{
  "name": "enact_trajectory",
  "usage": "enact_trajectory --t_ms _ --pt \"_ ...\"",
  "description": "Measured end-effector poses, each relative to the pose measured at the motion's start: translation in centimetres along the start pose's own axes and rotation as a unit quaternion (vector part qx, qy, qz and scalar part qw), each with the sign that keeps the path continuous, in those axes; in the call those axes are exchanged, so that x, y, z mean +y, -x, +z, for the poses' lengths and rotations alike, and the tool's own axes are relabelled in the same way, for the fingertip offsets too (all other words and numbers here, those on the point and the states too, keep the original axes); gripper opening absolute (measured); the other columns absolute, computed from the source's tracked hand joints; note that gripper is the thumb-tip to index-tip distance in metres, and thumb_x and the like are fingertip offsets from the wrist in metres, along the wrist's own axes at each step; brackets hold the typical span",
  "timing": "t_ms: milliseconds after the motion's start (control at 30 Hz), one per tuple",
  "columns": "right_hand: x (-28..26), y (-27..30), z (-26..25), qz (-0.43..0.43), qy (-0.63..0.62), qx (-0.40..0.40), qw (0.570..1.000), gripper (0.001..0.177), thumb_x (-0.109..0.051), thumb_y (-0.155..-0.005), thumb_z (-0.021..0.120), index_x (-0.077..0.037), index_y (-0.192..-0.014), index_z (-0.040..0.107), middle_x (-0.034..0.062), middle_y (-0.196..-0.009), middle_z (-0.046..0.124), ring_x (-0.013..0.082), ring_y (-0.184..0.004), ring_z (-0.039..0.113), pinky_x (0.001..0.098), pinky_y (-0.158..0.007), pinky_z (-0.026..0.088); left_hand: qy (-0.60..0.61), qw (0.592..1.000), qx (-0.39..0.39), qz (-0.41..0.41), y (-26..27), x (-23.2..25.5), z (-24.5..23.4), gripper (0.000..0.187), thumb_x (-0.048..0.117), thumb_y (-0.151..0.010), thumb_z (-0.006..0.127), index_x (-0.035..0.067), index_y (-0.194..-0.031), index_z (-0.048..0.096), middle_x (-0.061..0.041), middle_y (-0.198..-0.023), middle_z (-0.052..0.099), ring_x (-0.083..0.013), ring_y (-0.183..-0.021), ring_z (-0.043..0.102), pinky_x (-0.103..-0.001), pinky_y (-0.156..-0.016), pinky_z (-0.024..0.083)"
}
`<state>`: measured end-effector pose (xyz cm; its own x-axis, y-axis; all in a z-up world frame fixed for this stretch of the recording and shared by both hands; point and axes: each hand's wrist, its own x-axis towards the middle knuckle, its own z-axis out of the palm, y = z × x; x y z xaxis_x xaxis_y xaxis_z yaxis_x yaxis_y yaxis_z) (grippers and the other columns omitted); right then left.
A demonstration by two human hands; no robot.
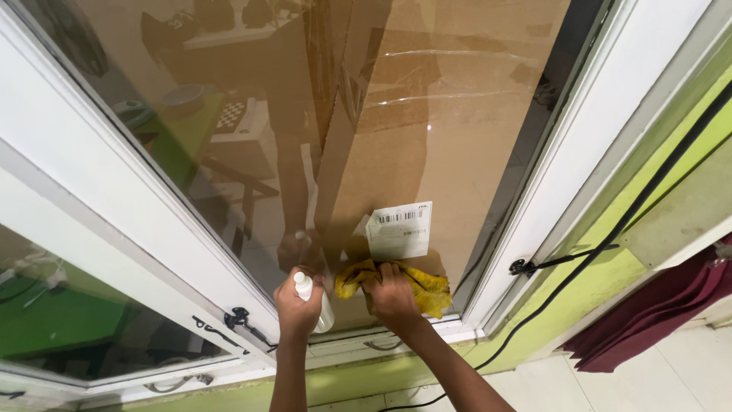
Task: The person sprays a liquid from a bottle onto the surface of a glass door and wipes it with a cloth.
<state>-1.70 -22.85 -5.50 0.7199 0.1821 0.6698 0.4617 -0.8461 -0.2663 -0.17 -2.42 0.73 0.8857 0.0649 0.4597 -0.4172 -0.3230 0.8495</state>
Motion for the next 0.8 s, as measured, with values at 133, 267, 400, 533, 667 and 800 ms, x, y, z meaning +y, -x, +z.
enact_trajectory --t_ms 133,267,400,533,667,800 --pt "-0.8 -1.5 -1.1 -0.030 0.002 0.081 0.996 0.030 -0.003 -0.072 0.069 -0.011 -0.100 0.067 0.0174 -0.097 0.053 0.0396 -0.093 0.056 0.0498 -0.076 0.050 0.003 1.000 0.004 0.006 0.0 0.0 -0.1 0.003 0.006 -0.083 0.068 0.004 -0.083 0.066 -0.009 -0.071 0.073 -0.0193 -0.064 0.071 -0.033 -0.065 0.055" --pt "-1.8 -4.4 -2.6 0.001 -0.021 0.124 0.992 0.026 0.003 -0.073 0.067 -0.009 -0.096 0.065 0.0197 -0.099 0.052 0.0414 -0.093 0.055 0.0521 -0.076 0.047 -0.006 1.000 -0.005 0.026 0.0 0.2 -0.4 0.004 0.006 -0.084 0.069 0.003 -0.082 0.066 -0.010 -0.072 0.072 -0.0225 -0.064 0.071 -0.035 -0.064 0.055" --pt "-1.8 -6.8 -3.4 0.010 -0.017 0.215 0.976 0.021 -0.002 -0.083 0.073 -0.012 -0.101 0.067 0.0181 -0.111 0.055 0.0414 -0.102 0.057 0.0515 -0.084 0.049 0.003 0.998 0.001 0.059 -0.1 0.4 -0.4 0.004 0.006 -0.083 0.069 0.003 -0.083 0.067 -0.011 -0.074 0.073 -0.0244 -0.064 0.072 -0.036 -0.063 0.056" --pt "-1.9 -5.7 -3.5 -0.008 -0.032 0.255 0.966 0.022 -0.006 -0.097 0.073 -0.012 -0.118 0.069 0.0185 -0.126 0.055 0.0381 -0.112 0.058 0.0465 -0.093 0.051 0.005 0.999 -0.006 0.050 -0.2 0.0 -0.6 0.003 0.005 -0.083 0.069 0.003 -0.082 0.067 -0.011 -0.074 0.074 -0.0249 -0.064 0.072 -0.037 -0.062 0.056" --pt "-4.0 -3.2 -4.3 0.011 0.040 0.177 0.983 0.048 -0.021 -0.090 0.072 -0.008 -0.136 0.062 0.0306 -0.140 0.048 0.0505 -0.124 0.050 0.0547 -0.106 0.044 0.004 0.997 -0.001 0.071 -0.1 -0.2 -0.5 0.008 0.006 -0.082 0.071 0.003 -0.080 0.064 -0.012 -0.071 0.072 -0.0269 -0.063 0.072 -0.038 -0.061 0.056" --pt "-6.1 -3.4 -5.1 0.163 0.044 -0.054 0.984 0.099 -0.054 -0.076 0.078 0.003 -0.147 0.039 0.0444 -0.136 0.034 0.0603 -0.129 0.032 0.0612 -0.114 0.022 0.007 0.994 0.002 0.108 -0.3 -0.1 -0.8 0.009 0.006 -0.081 0.071 0.002 -0.081 0.063 -0.014 -0.075 0.071 -0.0301 -0.066 0.072 -0.038 -0.062 0.056"
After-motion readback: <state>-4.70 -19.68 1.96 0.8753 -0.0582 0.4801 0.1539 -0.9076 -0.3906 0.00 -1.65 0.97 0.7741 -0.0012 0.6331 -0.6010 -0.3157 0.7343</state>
